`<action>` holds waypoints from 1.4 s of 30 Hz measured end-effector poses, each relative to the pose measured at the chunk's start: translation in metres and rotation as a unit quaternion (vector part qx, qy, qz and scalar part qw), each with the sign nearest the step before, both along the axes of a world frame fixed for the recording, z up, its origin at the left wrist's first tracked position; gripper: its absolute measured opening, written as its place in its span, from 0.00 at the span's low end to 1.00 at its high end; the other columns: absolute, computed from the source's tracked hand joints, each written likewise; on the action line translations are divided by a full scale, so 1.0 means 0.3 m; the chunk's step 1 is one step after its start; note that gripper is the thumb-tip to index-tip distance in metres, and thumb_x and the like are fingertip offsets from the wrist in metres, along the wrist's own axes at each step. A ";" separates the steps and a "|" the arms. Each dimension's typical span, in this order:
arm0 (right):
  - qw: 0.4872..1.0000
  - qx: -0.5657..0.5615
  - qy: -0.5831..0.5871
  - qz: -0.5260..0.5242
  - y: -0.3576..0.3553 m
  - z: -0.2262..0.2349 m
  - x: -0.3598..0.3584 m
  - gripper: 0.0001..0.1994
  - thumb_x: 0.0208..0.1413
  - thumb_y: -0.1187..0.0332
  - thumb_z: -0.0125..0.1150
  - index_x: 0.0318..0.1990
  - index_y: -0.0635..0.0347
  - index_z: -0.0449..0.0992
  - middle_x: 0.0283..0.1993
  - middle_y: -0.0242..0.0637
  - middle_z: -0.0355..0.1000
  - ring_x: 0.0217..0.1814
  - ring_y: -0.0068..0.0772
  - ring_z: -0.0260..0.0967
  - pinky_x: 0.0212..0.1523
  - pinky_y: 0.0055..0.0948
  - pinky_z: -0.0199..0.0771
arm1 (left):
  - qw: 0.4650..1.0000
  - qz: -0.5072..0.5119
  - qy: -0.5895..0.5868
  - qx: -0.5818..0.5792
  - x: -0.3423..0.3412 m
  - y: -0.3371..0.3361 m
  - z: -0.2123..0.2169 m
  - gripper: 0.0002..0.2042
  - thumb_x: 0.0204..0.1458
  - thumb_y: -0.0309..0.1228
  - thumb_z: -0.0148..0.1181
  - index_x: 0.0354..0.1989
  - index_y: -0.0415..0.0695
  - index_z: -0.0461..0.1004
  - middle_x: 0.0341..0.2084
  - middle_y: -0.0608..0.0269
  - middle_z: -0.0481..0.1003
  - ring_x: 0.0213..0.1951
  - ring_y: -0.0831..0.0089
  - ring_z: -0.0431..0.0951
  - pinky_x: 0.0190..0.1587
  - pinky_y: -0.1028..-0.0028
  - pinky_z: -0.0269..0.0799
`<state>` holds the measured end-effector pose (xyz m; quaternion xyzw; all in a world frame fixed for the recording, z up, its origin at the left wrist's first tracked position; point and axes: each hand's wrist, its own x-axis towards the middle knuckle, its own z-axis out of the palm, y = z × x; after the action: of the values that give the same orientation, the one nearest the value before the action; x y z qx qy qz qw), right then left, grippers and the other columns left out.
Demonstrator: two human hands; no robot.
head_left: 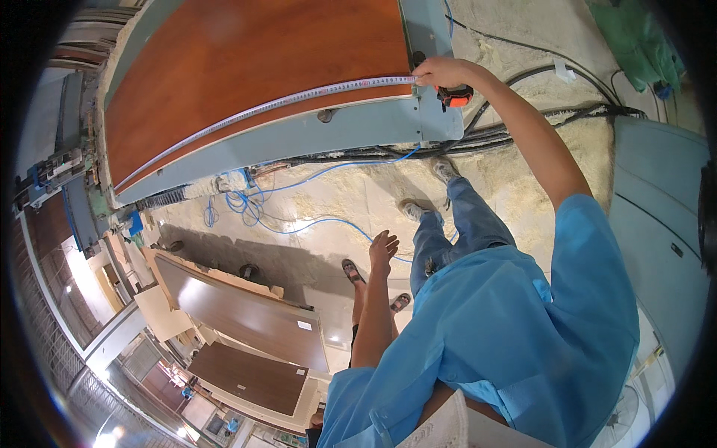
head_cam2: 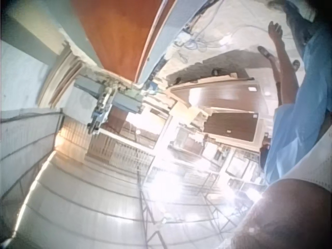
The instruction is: The person uses a tape measure to measure the length and width of a wooden board on a workbench. They then walk to a nearby desk and place the tape measure on the desk.
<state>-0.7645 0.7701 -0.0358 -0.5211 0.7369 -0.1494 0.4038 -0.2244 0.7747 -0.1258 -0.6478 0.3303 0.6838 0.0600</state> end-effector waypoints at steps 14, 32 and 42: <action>0.998 0.024 -0.054 -0.032 0.008 0.047 0.018 0.13 0.69 0.62 0.50 0.44 0.62 0.76 0.26 0.38 0.69 0.28 0.30 0.67 0.31 0.37 0.68 | 1.000 -0.010 0.013 -0.001 -0.053 -0.020 -0.003 0.22 0.65 0.42 0.53 0.62 0.43 0.69 0.46 0.53 0.79 0.44 0.66 0.81 0.45 0.71 0.75; 1.000 -0.003 -0.014 0.007 0.012 -0.033 -0.007 0.17 0.69 0.57 0.49 0.38 0.63 0.73 0.28 0.41 0.72 0.30 0.38 0.71 0.35 0.41 0.72 | 1.000 -0.016 0.017 0.005 0.002 -0.016 -0.077 0.22 0.65 0.40 0.52 0.63 0.42 0.67 0.50 0.52 0.78 0.47 0.64 0.81 0.48 0.68 0.76; 0.993 -0.009 -0.102 -0.061 0.034 0.028 -0.001 0.15 0.66 0.64 0.54 0.31 0.67 0.66 0.23 0.32 0.56 0.27 0.24 0.54 0.30 0.33 0.60 | 1.000 0.028 0.000 -0.013 -0.071 0.019 -0.096 0.21 0.63 0.45 0.56 0.59 0.46 0.72 0.44 0.56 0.80 0.41 0.67 0.81 0.43 0.68 0.76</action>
<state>-0.7647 0.7804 -0.0273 -0.4612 0.7210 -0.2323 0.4622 -0.2458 0.7804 -0.1545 -0.6578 0.3209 0.6807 0.0325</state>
